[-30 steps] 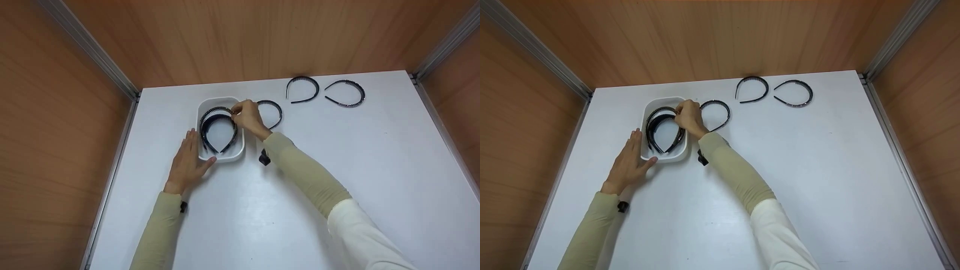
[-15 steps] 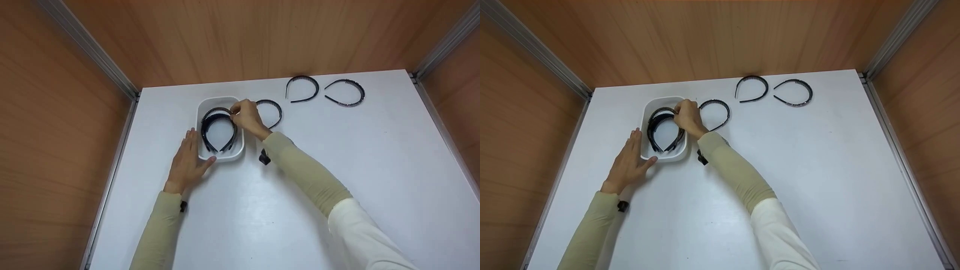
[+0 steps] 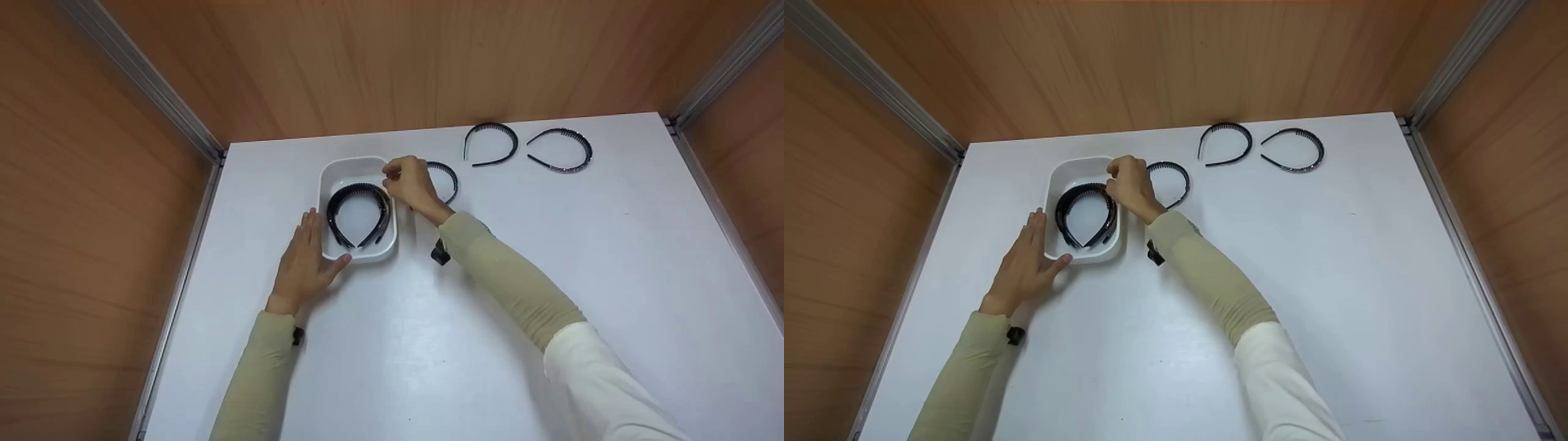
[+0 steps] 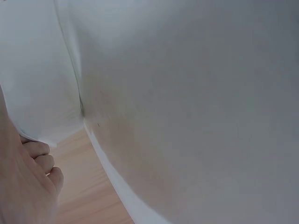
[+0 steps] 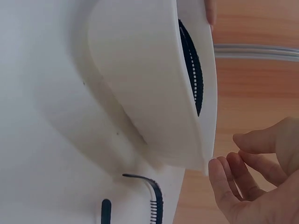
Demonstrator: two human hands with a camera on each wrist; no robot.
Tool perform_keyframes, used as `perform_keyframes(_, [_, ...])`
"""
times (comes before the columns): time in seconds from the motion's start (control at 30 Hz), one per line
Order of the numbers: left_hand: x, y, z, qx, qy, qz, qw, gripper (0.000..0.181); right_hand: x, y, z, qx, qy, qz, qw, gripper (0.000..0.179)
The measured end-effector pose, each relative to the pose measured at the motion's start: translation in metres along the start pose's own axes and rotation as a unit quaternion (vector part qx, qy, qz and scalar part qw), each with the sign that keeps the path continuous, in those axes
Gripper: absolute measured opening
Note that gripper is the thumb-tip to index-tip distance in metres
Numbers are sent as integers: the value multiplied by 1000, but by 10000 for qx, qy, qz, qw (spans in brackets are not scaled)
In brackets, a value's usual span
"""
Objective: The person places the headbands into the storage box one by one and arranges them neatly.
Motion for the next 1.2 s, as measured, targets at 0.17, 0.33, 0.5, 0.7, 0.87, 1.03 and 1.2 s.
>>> perform_keyframes(0.17, [0, -1, 0, -82, -89, 34, 9999, 110, -10, 4, 2, 26, 25, 12, 10000, 22])
perform_keyframes(0.33, [-1, -3, 0, -89, -67, 11, 9999, 110, -19, 8, 5, 15, 83, 71, 9999, 23])
perform_keyframes(0.5, [-2, -5, 2, -35, 39, 4, 10000, 110, -30, 14, 7, -14, 157, 96, 9998, 23])
perform_keyframes(0.7, [-3, -6, 5, 12, 127, 62, 9999, 109, -42, 25, 7, 60, 279, 172, 9994, 20])
perform_keyframes(0.87, [-2, -6, 5, 3, 101, 88, 9999, 108, -54, 37, 10, 67, 410, 153, 9990, 19])
perform_keyframes(1.03, [-2, -6, 5, 51, 135, 39, 9999, 108, -64, 50, 11, 229, 538, 156, 9982, 20])
perform_keyframes(1.2, [-2, -8, 4, -30, 35, 4, 10000, 107, -70, 61, 14, 325, 572, 189, 9977, 21])
Point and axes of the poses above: each hand's wrist, its own z-axis away from the middle knuckle, its own x-axis out of the palm, y = z × x, the point moved 4 cm from there along -z, towards the middle knuckle, and after that the axes turned 7 degrees about -y, right-handed, at the moved point
